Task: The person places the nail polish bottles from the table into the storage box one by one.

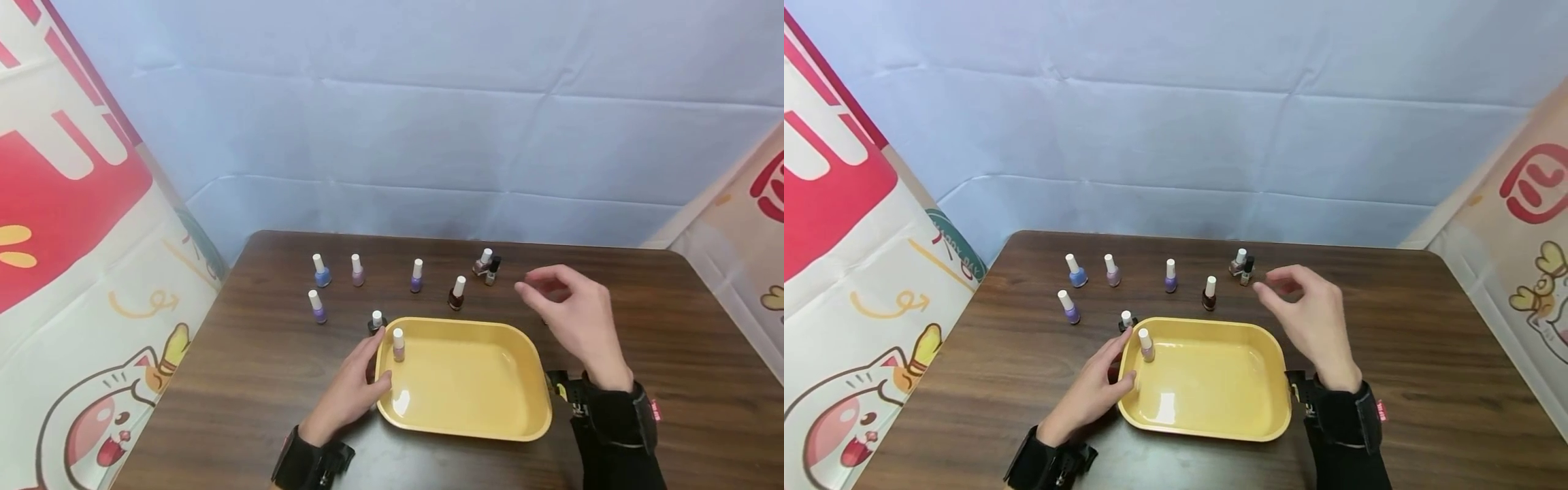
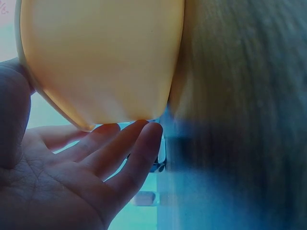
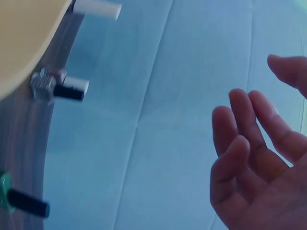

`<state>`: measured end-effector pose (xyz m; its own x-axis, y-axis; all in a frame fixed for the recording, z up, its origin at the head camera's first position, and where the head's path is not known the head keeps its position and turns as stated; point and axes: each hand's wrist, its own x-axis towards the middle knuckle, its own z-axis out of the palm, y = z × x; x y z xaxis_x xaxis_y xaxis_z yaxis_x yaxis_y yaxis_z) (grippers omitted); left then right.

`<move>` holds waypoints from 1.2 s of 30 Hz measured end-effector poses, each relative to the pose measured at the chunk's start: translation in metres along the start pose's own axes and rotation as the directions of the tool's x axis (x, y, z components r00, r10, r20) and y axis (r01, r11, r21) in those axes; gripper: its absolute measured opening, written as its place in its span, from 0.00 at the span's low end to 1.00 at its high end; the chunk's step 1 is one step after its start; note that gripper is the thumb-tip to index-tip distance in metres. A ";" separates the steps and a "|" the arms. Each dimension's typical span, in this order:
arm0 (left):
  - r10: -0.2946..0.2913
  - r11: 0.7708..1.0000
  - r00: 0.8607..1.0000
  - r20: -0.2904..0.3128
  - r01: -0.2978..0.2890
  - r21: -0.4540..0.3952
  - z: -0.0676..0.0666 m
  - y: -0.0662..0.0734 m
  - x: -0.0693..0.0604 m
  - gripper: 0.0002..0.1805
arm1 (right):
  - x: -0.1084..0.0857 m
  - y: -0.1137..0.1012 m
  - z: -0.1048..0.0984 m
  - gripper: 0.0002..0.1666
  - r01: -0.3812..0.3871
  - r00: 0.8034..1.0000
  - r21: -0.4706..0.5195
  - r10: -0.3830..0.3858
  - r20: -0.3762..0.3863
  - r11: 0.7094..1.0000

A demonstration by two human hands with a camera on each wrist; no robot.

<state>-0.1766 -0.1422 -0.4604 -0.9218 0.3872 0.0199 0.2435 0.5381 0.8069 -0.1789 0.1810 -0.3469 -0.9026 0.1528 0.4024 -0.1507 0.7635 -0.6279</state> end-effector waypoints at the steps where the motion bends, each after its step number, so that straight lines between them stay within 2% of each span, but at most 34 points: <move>1: -0.004 1.000 1.000 0.001 0.004 0.000 0.000 0.000 0.000 0.41 | 0.000 0.004 -0.002 0.14 -0.016 1.000 0.005 0.016 -0.023 1.000; 7: -0.013 1.000 1.000 -0.002 0.013 -0.002 0.000 0.001 0.000 0.40 | 0.001 0.026 -0.010 0.15 -0.093 0.990 0.038 0.096 -0.104 0.995; 16: -0.018 1.000 1.000 0.003 0.018 -0.015 0.000 0.001 0.000 0.41 | 0.002 0.056 -0.010 0.18 -0.230 0.959 0.073 0.238 -0.151 0.971; 22: -0.021 0.999 1.000 0.001 0.021 -0.026 0.000 0.001 -0.001 0.41 | 0.002 0.073 -0.009 0.21 -0.276 0.951 0.052 0.280 -0.131 0.960; 29: 0.000 1.000 1.000 -0.006 0.000 -0.014 0.001 0.000 -0.001 0.40 | 0.001 0.094 -0.008 0.24 -0.323 0.940 0.047 0.327 -0.102 0.945; 36: 0.004 1.000 1.000 -0.009 -0.005 -0.021 0.001 -0.001 -0.001 0.40 | -0.003 0.108 -0.006 0.29 -0.347 0.938 -0.006 0.347 0.001 0.938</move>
<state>-0.1752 -0.1424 -0.4622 -0.9235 0.3826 0.0291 0.2415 0.5205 0.8190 -0.1900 0.2671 -0.4119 -0.8993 0.4075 0.1589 0.1741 0.6668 -0.7246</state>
